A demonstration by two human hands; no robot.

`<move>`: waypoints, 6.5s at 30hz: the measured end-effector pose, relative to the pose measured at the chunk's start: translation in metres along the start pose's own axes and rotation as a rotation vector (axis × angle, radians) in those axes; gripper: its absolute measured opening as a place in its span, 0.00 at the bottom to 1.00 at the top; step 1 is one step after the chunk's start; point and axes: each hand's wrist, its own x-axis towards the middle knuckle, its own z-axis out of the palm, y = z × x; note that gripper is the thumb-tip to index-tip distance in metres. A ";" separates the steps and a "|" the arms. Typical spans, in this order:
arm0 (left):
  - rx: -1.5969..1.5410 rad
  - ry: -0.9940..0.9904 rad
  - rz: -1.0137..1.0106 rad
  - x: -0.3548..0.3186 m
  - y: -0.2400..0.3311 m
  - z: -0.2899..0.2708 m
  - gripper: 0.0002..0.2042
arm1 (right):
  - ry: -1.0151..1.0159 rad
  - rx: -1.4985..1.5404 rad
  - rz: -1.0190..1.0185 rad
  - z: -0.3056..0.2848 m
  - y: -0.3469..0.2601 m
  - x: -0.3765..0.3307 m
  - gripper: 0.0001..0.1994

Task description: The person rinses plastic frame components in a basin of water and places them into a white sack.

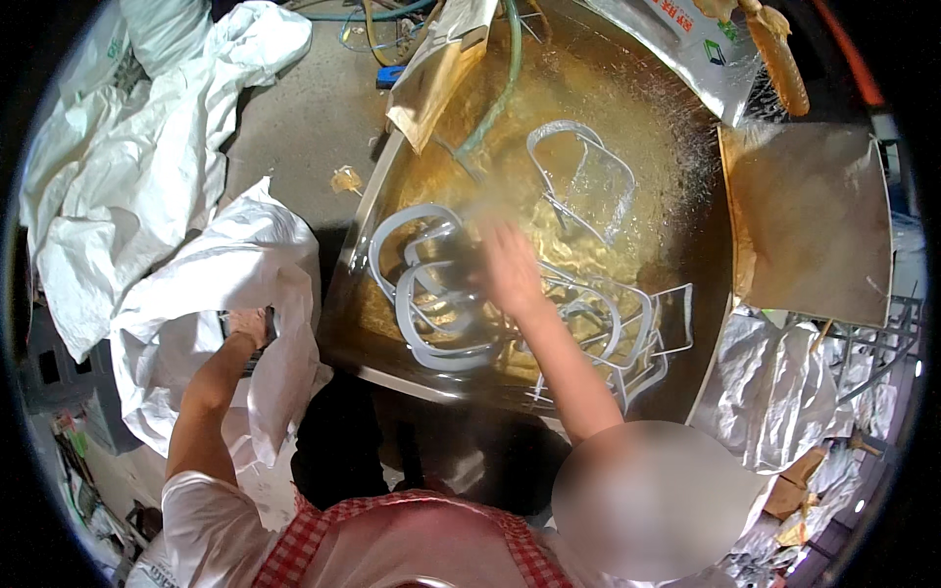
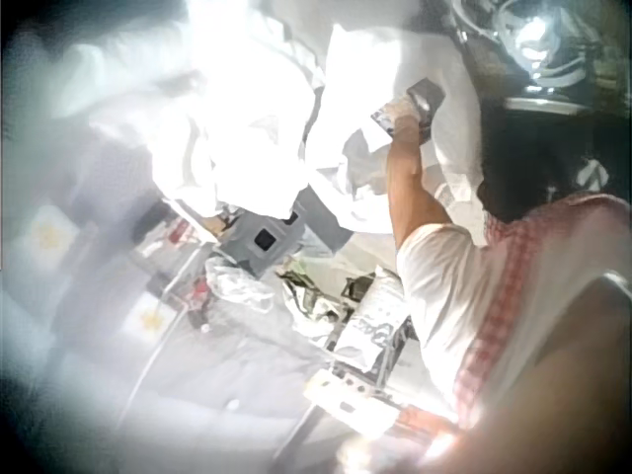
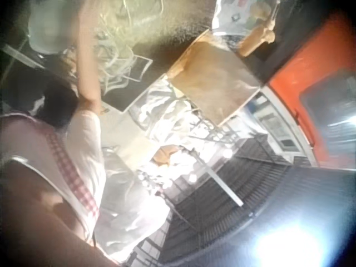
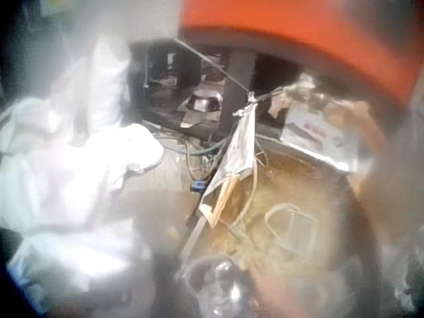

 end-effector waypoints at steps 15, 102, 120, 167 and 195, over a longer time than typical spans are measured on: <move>-1.645 0.804 0.583 -0.285 0.085 -0.169 0.04 | -0.728 0.348 0.242 0.039 0.039 0.058 0.26; -1.528 0.043 0.788 -0.200 0.194 -0.246 0.13 | 0.457 1.794 1.363 0.035 0.095 -0.092 0.22; -1.839 0.464 0.730 -0.183 0.200 -0.229 0.19 | 0.444 1.812 1.164 0.052 0.132 -0.001 0.38; -2.193 0.129 0.650 -0.209 0.202 -0.229 0.24 | 0.118 1.581 1.253 0.100 0.110 0.158 0.35; -2.295 -0.624 1.002 -0.213 0.223 -0.234 0.18 | -0.282 0.545 -0.105 -0.086 -0.058 -0.149 0.07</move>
